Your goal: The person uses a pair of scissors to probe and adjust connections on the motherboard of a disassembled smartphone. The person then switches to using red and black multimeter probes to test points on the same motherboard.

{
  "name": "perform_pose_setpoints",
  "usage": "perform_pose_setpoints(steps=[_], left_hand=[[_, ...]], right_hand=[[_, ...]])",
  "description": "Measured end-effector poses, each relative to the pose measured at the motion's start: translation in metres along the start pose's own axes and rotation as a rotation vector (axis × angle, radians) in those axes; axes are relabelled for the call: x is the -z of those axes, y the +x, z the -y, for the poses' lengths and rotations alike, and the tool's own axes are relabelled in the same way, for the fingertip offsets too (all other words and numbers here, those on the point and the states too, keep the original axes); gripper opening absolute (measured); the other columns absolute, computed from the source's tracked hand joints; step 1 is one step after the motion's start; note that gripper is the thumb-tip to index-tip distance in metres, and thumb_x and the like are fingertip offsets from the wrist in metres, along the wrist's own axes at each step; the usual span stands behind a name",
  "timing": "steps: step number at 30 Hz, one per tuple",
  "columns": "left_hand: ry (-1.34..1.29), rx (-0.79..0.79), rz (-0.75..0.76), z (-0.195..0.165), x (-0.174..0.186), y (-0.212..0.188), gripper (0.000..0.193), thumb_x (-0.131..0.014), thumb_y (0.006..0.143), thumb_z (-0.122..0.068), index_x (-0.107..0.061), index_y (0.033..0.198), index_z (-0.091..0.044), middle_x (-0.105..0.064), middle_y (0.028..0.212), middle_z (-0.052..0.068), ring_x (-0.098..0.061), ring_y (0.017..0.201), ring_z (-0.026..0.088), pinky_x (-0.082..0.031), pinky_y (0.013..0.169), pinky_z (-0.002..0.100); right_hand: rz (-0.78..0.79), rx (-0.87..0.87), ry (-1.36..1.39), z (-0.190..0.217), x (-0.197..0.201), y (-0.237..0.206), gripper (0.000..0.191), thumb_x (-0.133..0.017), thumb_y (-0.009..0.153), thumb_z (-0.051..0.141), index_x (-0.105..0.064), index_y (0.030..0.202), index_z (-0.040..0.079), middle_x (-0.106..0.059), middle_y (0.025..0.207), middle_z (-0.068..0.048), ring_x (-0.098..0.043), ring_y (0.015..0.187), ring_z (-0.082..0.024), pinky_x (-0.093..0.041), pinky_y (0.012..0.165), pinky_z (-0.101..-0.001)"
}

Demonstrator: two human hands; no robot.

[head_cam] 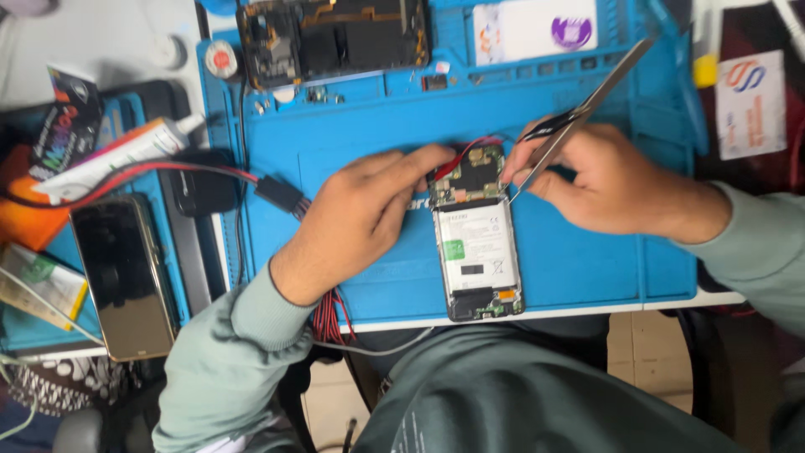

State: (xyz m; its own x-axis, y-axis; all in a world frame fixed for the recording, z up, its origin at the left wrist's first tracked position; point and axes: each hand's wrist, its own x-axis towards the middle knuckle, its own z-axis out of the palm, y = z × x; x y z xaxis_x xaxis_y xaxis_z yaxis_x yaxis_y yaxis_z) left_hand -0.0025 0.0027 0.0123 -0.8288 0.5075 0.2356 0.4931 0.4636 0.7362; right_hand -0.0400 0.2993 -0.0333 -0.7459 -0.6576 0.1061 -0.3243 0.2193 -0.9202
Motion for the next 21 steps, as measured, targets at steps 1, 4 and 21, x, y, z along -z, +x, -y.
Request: perform_pose_setpoints(steps=[1, 4, 21], left_hand=[[-0.011, -0.004, -0.006, -0.001, 0.000, 0.001, 0.048, -0.059, 0.094, 0.010, -0.060, 0.138, -0.008, -0.065, 0.092, 0.014, -0.066, 0.085, 0.032, -0.054, 0.080, 0.041], [-0.042, 0.012, -0.012, -0.003, 0.001, 0.003, 0.044, -0.058, 0.096, 0.008, -0.061, 0.137, -0.008, -0.067, 0.093, 0.015, -0.068, 0.085, 0.031, -0.055, 0.079, 0.040], [-0.061, 0.050, 0.001, -0.003, -0.001, 0.005, 0.043, -0.057, 0.096, 0.008, -0.063, 0.135, -0.010, -0.070, 0.094, 0.013, -0.072, 0.086, 0.025, -0.058, 0.079, 0.035]], right_hand=[[-0.003, -0.009, 0.010, 0.000, -0.001, 0.000, 0.011, -0.064, 0.098, 0.001, -0.061, 0.108, 0.000, -0.072, 0.105, -0.010, -0.074, 0.103, -0.019, -0.061, 0.090, -0.0319], [-0.001, -0.042, 0.022, -0.001, -0.001, 0.002, 0.010, -0.064, 0.098, 0.002, -0.062, 0.107, 0.001, -0.074, 0.103, -0.009, -0.075, 0.101, -0.019, -0.061, 0.089, -0.0321], [0.015, -0.097, 0.042, -0.011, -0.001, 0.000, 0.012, -0.062, 0.097, 0.000, -0.060, 0.109, -0.001, -0.075, 0.104, -0.011, -0.075, 0.104, -0.021, -0.061, 0.093, -0.0349]])
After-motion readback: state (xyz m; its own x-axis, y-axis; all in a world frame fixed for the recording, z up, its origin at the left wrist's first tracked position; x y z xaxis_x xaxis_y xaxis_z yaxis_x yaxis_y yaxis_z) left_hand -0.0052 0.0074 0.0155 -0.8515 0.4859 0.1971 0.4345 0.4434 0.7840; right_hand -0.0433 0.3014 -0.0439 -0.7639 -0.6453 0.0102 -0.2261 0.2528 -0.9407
